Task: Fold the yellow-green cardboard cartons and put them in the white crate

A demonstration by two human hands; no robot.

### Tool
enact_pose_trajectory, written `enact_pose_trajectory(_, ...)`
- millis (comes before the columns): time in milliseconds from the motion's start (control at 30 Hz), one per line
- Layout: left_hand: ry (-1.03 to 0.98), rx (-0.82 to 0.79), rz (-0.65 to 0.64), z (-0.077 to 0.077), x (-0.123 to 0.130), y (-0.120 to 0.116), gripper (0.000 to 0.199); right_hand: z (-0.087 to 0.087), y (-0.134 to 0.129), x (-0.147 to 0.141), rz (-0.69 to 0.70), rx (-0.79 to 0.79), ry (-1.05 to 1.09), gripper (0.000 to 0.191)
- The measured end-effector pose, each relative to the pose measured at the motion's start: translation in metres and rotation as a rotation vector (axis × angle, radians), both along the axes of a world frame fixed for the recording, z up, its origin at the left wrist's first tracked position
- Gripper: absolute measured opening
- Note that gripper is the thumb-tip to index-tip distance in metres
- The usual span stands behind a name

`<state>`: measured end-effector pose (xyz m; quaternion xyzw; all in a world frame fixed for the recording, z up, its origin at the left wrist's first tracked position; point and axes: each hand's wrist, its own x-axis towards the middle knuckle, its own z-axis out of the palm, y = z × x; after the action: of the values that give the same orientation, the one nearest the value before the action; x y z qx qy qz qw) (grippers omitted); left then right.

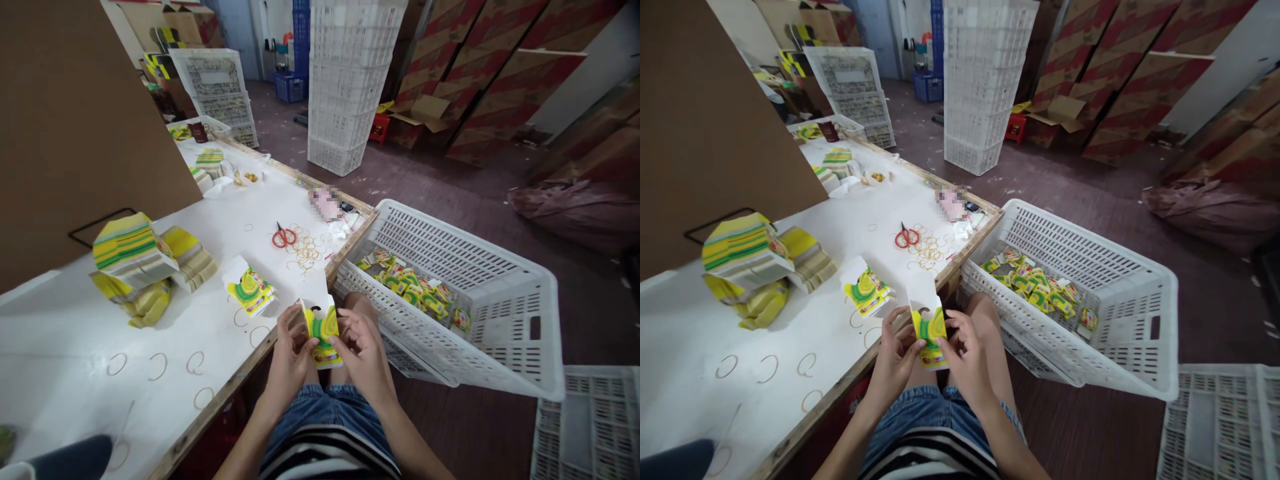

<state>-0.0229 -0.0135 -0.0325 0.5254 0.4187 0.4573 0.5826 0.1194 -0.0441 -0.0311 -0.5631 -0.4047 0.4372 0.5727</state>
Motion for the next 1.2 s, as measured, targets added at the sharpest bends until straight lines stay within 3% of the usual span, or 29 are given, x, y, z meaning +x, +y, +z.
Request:
enact_pose_trajectory(133,-0.029,-0.049,-0.155,0.005,-0.007,0.002,0.059,0.007,0.000,0.006,0.083,0.025,-0.012,0.051)
enact_pose_trajectory(333,-0.153,-0.165,-0.358,0.010,-0.016,0.002,0.050,-0.001,0.002,0.021,0.232,0.022,-0.036,0.024)
enact_pose_trajectory(433,-0.190,-0.228,-0.359,0.010,-0.017,-0.001,0.043,0.002,0.003,0.024,0.297,0.019,-0.042,0.030)
enact_pose_trajectory(567,-0.194,-0.280,-0.394,0.010,-0.015,-0.002,0.037,0.005,0.004,0.021,0.230,0.083,-0.116,0.033)
enact_pose_trajectory(667,-0.194,-0.238,-0.351,0.010,-0.013,-0.002,0.060,0.002,0.004,0.018,0.126,0.094,-0.075,0.020)
enact_pose_trajectory(767,-0.142,-0.197,-0.355,0.010,-0.013,0.001,0.077,-0.002,0.005,0.018,0.095,0.071,-0.009,0.038)
enact_pose_trajectory(867,-0.065,-0.159,-0.367,0.008,-0.014,0.002,0.057,-0.002,0.006,0.022,0.119,0.127,-0.084,0.027)
enact_pose_trajectory(967,-0.006,-0.114,-0.275,0.007,-0.013,0.003,0.046,0.000,0.005,0.026,0.127,0.186,-0.141,0.034)
enact_pose_trajectory(1100,0.087,-0.058,-0.179,0.006,-0.010,0.000,0.043,0.001,0.004,0.025,0.202,0.066,-0.126,0.031)
enact_pose_trajectory(1200,0.111,-0.045,-0.205,0.007,-0.010,-0.001,0.042,0.000,0.005,0.020,0.231,-0.027,-0.146,0.035)
